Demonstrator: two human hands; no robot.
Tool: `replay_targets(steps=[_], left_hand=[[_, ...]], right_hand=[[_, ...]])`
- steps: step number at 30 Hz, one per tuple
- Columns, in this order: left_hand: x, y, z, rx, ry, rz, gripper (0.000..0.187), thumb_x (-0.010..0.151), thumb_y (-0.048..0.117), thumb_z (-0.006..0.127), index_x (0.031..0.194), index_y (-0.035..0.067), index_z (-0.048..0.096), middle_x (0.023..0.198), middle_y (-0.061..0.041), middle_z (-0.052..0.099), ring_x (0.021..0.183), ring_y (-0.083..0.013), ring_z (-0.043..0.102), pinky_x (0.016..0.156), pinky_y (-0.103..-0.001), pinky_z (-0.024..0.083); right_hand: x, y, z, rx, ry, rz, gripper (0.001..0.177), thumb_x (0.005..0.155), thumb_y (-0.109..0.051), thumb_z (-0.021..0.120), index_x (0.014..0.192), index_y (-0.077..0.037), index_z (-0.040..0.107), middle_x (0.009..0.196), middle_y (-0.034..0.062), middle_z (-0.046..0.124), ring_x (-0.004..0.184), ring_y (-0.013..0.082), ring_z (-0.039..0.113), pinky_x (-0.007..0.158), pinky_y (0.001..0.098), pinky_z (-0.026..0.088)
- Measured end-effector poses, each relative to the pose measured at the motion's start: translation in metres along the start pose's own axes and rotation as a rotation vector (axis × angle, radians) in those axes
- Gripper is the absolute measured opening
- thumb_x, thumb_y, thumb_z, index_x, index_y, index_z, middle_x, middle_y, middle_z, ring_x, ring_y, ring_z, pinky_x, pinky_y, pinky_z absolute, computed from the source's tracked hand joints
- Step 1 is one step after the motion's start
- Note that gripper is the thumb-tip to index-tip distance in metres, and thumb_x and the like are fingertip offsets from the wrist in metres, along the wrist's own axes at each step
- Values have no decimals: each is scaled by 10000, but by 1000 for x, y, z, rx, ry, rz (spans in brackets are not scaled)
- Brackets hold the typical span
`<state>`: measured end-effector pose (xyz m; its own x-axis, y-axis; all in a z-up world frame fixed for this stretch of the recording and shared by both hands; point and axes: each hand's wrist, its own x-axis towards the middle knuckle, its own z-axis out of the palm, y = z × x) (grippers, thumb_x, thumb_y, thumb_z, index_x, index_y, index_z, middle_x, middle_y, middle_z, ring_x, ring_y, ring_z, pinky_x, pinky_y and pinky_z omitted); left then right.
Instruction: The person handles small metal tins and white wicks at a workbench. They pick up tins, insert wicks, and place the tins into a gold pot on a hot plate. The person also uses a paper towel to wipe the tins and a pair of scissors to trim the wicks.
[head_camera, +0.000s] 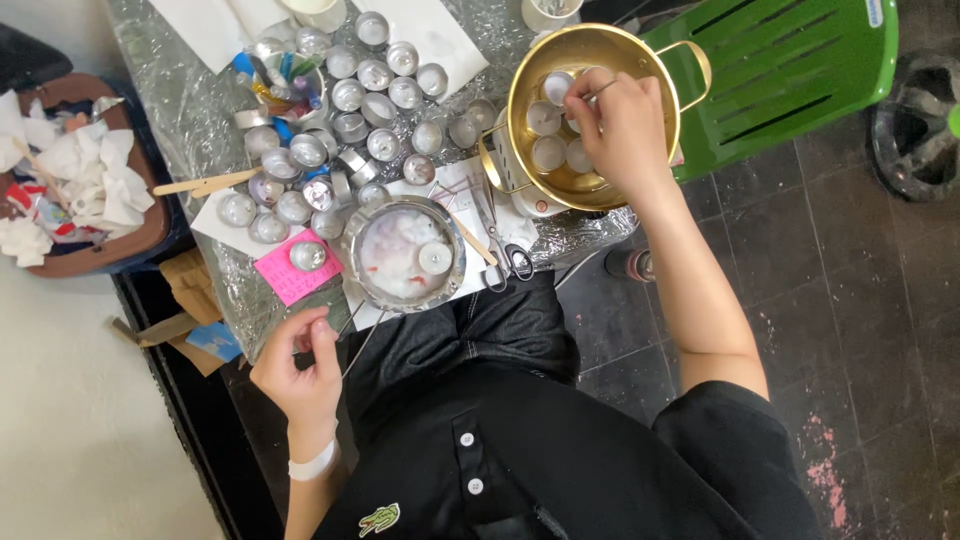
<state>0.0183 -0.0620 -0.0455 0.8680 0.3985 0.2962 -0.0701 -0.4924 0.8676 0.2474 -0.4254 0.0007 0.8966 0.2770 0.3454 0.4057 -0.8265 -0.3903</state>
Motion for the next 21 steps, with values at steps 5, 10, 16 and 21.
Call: replay_targets(steps=[5,10,16,21], left_hand=[[13,12,-1,55,-113,27,98,970,8,710,1066,21,717,880,-73,695,702,-147,646,666,-286,508],[15,17,3,195,-183,114,123,923,62,760,1043,74,733,875,-44,680,730,-200,607,717,-343,482],[11,21,22,339,-215,252,157,904,176,789,1049,132,747,972,-9,680,939,-227,609,880,-383,426],[5,24,52,479,-218,332,249,894,253,801,1116,153,751,1101,-12,654,1066,-226,567,983,-441,360]], right_hand=[[3,9,1,-112,14,-79,79,1091,-160,732,1038,-110,702,832,30,666,814,234,604,888,384,387],[-2,8,-3,-13,-12,-136,44,1084,-113,697,1068,-74,687,909,25,743,853,213,658,889,388,377],[-44,-30,-20,169,227,-58,21,1119,-28,654,1099,-30,661,1023,72,756,938,174,723,898,348,472],[-135,-81,40,626,547,7,101,1136,14,606,1227,3,561,1147,107,630,870,140,676,771,243,624]])
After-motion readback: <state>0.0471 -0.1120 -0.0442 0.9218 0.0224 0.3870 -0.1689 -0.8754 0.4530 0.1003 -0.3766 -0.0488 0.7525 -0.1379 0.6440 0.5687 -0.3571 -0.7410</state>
